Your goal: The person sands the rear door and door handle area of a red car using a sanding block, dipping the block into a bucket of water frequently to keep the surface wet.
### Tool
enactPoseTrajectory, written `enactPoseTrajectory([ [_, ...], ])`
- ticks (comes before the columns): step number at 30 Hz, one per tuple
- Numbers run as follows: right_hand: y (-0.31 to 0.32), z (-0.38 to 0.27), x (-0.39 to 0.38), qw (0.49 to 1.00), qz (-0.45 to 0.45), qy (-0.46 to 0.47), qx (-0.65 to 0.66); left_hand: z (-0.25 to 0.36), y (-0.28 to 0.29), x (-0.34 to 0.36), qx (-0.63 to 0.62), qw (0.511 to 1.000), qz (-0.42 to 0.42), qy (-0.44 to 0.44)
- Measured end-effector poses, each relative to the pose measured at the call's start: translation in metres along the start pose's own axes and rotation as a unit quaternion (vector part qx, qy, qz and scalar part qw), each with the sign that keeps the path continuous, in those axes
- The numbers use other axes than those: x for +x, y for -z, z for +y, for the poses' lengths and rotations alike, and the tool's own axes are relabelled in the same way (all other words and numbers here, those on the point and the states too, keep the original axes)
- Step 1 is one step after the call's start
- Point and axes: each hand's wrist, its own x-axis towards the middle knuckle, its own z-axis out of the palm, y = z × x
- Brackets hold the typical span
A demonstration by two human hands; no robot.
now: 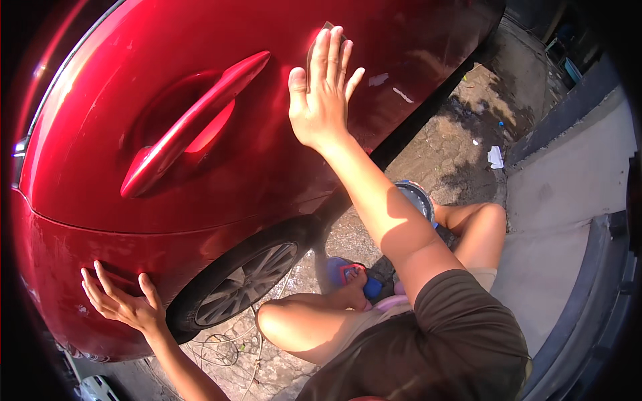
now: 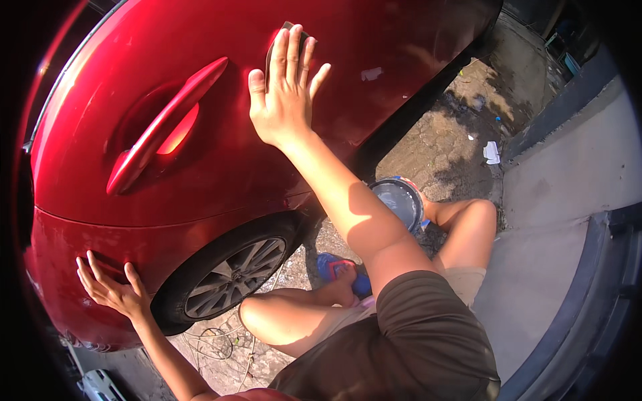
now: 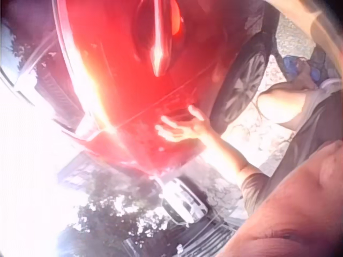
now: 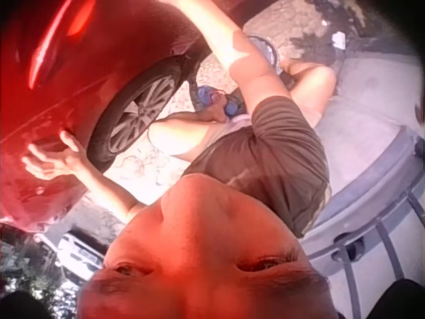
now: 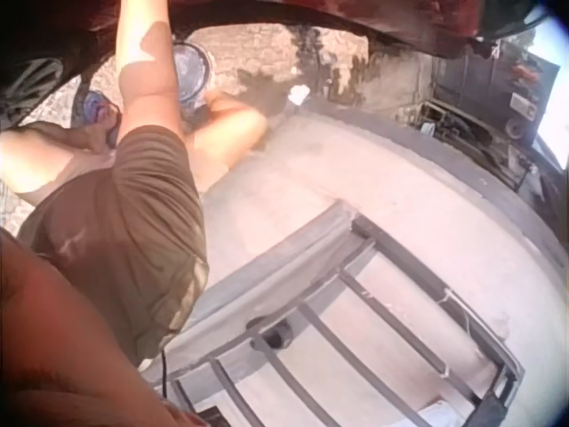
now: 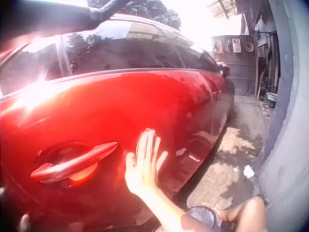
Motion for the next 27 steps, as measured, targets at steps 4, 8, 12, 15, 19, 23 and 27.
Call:
enactPoseTrajectory([
  [4,-0.025,-0.025,-0.066,0.992,-0.087,0.093,-0.015,0.055,-0.01,0.072,-0.068,0.996,-0.038,-0.033],
  [8,-0.012,0.042,-0.002,0.998,0.02,0.047,0.027,0.123,-0.04,0.129,-0.09,0.991,-0.053,-0.086],
  [12,0.029,0.076,0.092,0.996,0.068,-0.048,0.037,0.146,-0.044,0.141,-0.071,0.995,-0.024,-0.072],
  [15,0.004,0.051,0.051,0.997,0.043,0.064,-0.006,0.144,-0.044,0.135,-0.063,0.995,-0.029,-0.066],
  [19,0.009,0.062,0.05,0.997,0.059,0.041,0.013,0.14,-0.045,0.141,-0.044,0.995,-0.009,-0.086],
  [23,0.001,0.042,0.043,0.997,0.07,-0.015,0.025,0.142,-0.046,0.14,-0.032,0.995,-0.012,-0.096],
  [27,-0.024,0.036,-0.043,0.993,-0.033,0.114,0.01,0.136,-0.052,0.131,-0.044,0.993,-0.022,-0.108],
])
